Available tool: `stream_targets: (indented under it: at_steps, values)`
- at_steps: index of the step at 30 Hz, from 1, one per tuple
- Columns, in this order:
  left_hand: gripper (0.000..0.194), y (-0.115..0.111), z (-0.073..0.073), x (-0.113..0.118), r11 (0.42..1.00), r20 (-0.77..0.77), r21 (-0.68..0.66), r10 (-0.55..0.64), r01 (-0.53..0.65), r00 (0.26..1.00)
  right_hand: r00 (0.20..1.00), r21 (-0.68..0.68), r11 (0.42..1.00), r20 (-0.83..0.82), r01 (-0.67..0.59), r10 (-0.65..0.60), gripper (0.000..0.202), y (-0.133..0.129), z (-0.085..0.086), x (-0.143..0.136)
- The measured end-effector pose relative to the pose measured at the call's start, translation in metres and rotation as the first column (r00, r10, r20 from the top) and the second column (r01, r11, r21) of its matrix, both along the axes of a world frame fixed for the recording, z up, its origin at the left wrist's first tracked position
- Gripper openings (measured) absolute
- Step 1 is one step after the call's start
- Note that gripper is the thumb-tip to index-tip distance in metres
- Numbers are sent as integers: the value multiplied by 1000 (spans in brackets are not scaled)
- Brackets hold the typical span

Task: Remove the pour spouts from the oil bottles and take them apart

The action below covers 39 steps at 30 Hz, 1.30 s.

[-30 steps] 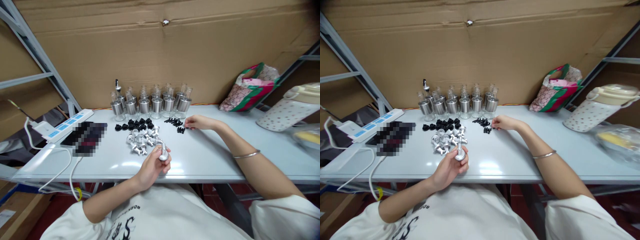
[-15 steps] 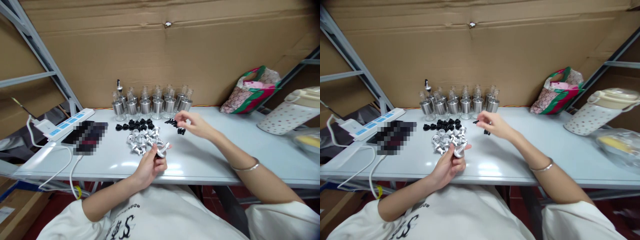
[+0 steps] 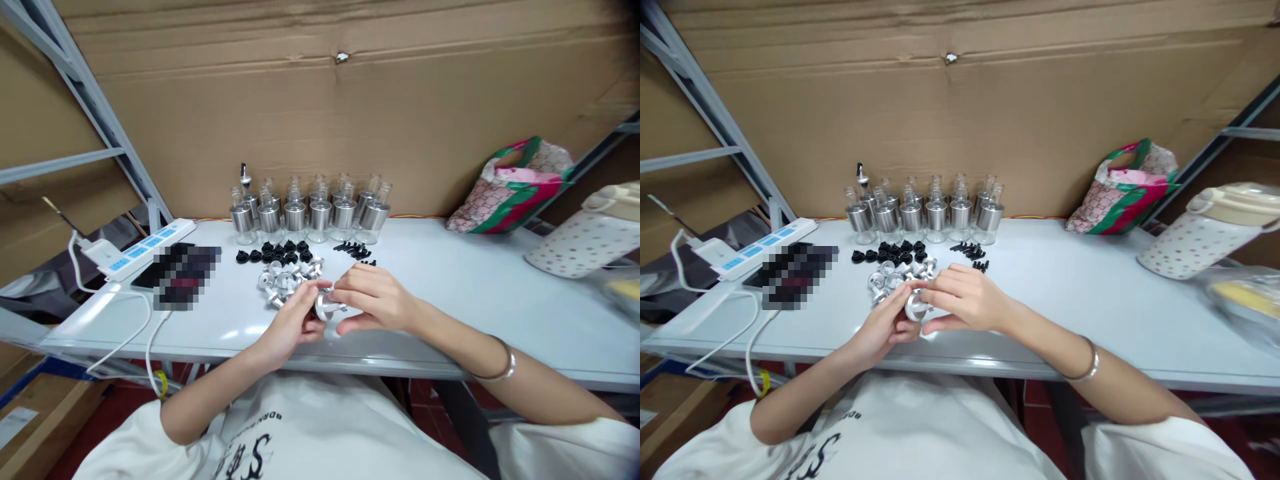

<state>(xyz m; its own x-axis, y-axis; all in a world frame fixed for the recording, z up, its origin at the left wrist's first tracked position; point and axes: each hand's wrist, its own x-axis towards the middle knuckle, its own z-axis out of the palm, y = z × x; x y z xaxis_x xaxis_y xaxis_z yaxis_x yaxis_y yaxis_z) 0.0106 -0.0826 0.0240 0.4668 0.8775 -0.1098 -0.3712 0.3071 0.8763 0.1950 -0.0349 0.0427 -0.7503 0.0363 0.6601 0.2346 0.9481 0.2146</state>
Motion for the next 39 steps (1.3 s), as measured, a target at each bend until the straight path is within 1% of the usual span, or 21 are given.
stream_targets:
  at_steps: [3,9,14,18,20,22,23,25,26,27,28,29,30,31,32,33,34,35,36,37,39]
  values:
    - [50,2,3,-4,1000,1,2,-30,30,1000,998,64,997,30,48,-50,24,-3,2,-3]
    - [50,2,10,-8,1000,61,-11,15,-14,998,986,187,973,76,134,-151,34,-7,10,-4]
    - [49,0,15,-8,998,71,64,18,-22,997,983,270,948,26,170,-184,37,-11,13,-4]
    - [51,0,13,-6,985,42,170,9,-16,999,987,240,958,-6,158,-161,37,-13,12,-5]
    - [50,-1,12,-5,969,23,245,34,-38,999,989,177,973,-31,145,-141,37,-13,11,-6]
    - [44,-2,9,-7,928,-21,359,115,-100,993,992,65,991,-49,117,-114,38,-13,11,-7]
    - [40,-3,8,-8,886,-58,442,183,-139,981,994,-8,995,-50,95,-95,38,-13,10,-7]
    - [35,-3,6,-12,739,-160,657,334,-152,929,998,-183,982,-46,38,-47,38,-14,10,-8]
    - [34,-3,6,-15,639,-219,762,404,-103,888,999,-277,961,-42,12,-25,39,-15,11,-9]
    - [33,-2,6,-18,517,-259,855,465,-23,846,999,-371,928,-35,-8,-6,40,-16,10,-9]
    - [33,0,7,-20,375,-273,924,521,71,809,999,-467,884,-31,-21,8,43,-17,10,-10]
    - [32,1,9,-23,209,-255,964,568,162,783,999,-568,822,-29,-31,17,46,-18,10,-10]
    - [31,3,11,-26,28,-205,971,607,238,768,999,-674,737,-31,-39,25,49,-19,9,-10]
    - [29,4,13,-29,-135,-142,947,639,293,756,999,-779,625,-39,-48,27,51,-19,8,-10]
    - [28,4,16,-33,-262,-79,907,661,328,746,998,-871,487,-61,-62,19,53,-18,6,-10]
    - [27,4,20,-38,-334,-31,875,683,350,730,996,-935,344,-89,-82,-4,53,-17,6,-10]
    - [26,3,24,-45,-352,-3,862,714,364,700,992,-969,224,-120,-107,-47,53,-14,5,-9]
    - [25,2,27,-52,-331,3,869,746,367,666,984,-980,149,-148,-132,-101,53,-12,5,-9]
    - [24,0,30,-60,-286,-5,885,784,367,621,973,-980,126,-171,-152,-156,52,-9,6,-9]
    - [21,-1,33,-68,-230,-29,891,831,391,555,963,-977,143,-185,-158,-197,51,-6,7,-9]
    - [10,-3,35,-84,-96,-115,886,902,453,416,961,-965,234,-169,-117,-218,48,-1,8,-10]
